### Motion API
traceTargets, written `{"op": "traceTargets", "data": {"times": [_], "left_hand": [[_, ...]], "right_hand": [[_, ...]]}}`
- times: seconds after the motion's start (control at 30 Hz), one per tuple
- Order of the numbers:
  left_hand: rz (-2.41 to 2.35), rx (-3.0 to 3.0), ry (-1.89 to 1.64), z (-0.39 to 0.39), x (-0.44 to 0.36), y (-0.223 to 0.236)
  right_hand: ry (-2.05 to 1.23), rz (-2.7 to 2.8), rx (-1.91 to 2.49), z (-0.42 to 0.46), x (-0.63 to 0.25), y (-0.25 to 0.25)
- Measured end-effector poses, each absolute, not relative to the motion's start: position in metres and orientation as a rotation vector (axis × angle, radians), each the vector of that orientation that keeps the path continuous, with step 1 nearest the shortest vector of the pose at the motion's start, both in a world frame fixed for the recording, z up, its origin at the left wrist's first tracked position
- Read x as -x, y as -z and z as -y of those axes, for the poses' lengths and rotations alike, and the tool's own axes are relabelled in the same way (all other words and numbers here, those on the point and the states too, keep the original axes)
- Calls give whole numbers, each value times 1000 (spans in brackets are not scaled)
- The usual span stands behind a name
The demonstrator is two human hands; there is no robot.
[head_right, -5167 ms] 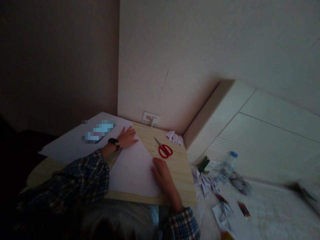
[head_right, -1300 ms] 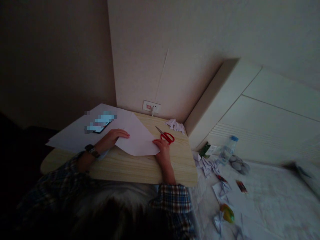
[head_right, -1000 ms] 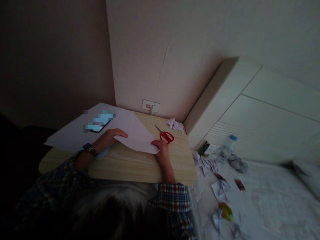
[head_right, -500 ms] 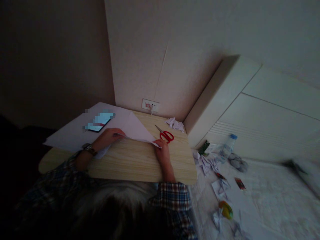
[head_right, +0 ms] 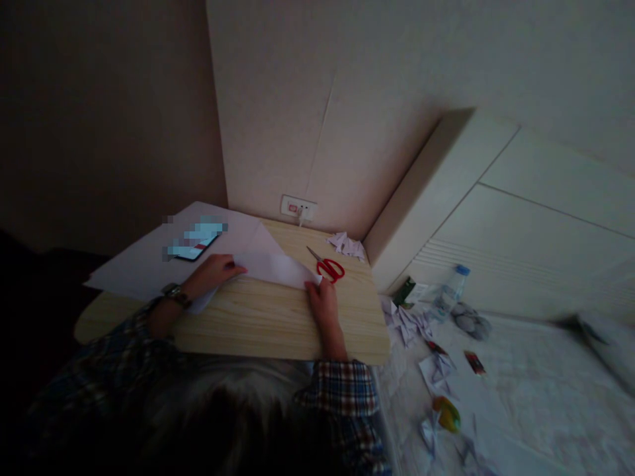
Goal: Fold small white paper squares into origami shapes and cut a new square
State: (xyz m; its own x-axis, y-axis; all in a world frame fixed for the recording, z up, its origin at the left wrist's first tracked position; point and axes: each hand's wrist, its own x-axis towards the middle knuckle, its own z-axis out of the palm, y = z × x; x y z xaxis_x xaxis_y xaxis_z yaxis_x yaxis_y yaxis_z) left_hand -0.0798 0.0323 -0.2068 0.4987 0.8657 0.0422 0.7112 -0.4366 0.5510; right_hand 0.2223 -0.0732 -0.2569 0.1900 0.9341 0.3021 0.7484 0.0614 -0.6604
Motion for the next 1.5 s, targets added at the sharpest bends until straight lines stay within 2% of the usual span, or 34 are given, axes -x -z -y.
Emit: {"op": "traceTargets", "data": {"times": [0.53,0.87,1.07,1.5], "left_hand": [[-1234,-2347,-544,-31,81,209],[-1071,-2568,-793,-18,71,204],[-764,-2749,-716,-10,61,205],[-647,-2889,-742,-4,58,204]], "right_hand": [[-255,1478,1742,76,-217,253],[-71,1489,1719,74,-216,248],[-34,1589,1754,79,-210,245],[-54,1669,1837,79,-210,242]]}}
